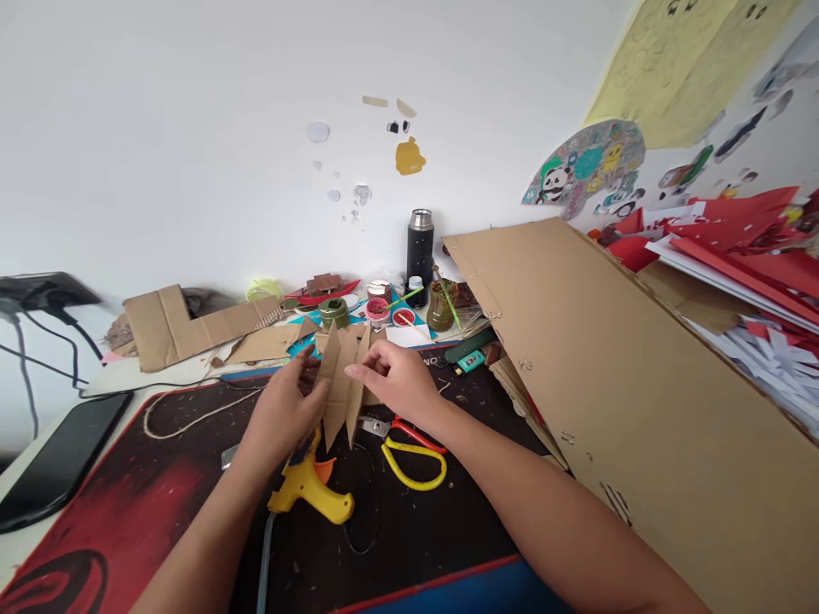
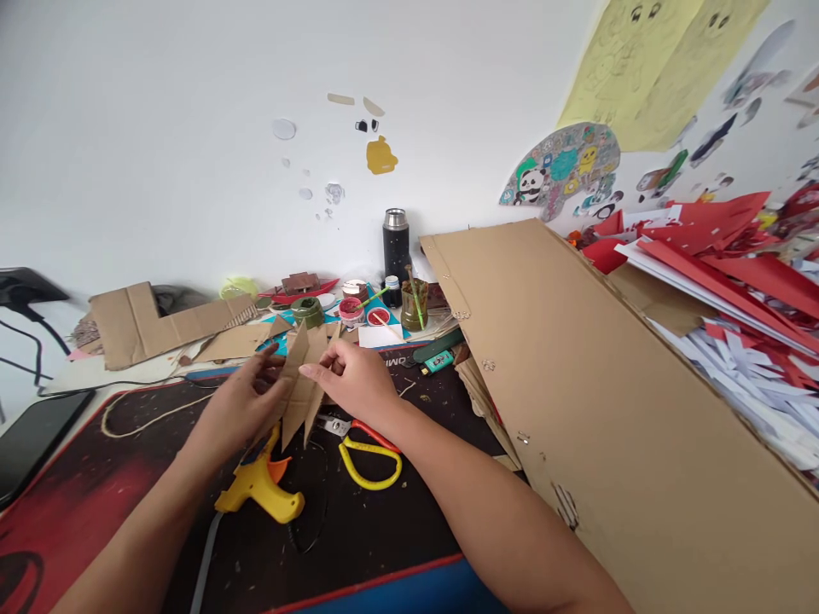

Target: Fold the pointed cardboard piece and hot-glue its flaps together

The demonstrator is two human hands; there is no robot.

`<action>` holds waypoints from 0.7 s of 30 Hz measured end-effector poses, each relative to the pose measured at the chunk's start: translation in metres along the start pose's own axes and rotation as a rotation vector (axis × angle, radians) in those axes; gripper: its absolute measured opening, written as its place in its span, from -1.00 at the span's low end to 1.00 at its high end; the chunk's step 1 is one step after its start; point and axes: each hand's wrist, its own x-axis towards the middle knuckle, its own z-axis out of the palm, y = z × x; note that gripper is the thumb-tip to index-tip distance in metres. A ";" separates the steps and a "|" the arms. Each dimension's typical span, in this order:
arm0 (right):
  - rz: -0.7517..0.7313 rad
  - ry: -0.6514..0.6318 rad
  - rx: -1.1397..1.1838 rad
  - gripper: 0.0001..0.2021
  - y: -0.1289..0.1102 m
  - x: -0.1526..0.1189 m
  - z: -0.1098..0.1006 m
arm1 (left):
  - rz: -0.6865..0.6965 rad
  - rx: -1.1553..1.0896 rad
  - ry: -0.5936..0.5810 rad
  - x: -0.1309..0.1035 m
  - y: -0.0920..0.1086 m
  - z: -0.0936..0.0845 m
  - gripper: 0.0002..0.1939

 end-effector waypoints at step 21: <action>-0.320 -0.193 -0.515 -0.79 -0.003 -0.009 0.002 | -0.001 -0.384 -0.430 -0.007 0.012 -0.025 -0.67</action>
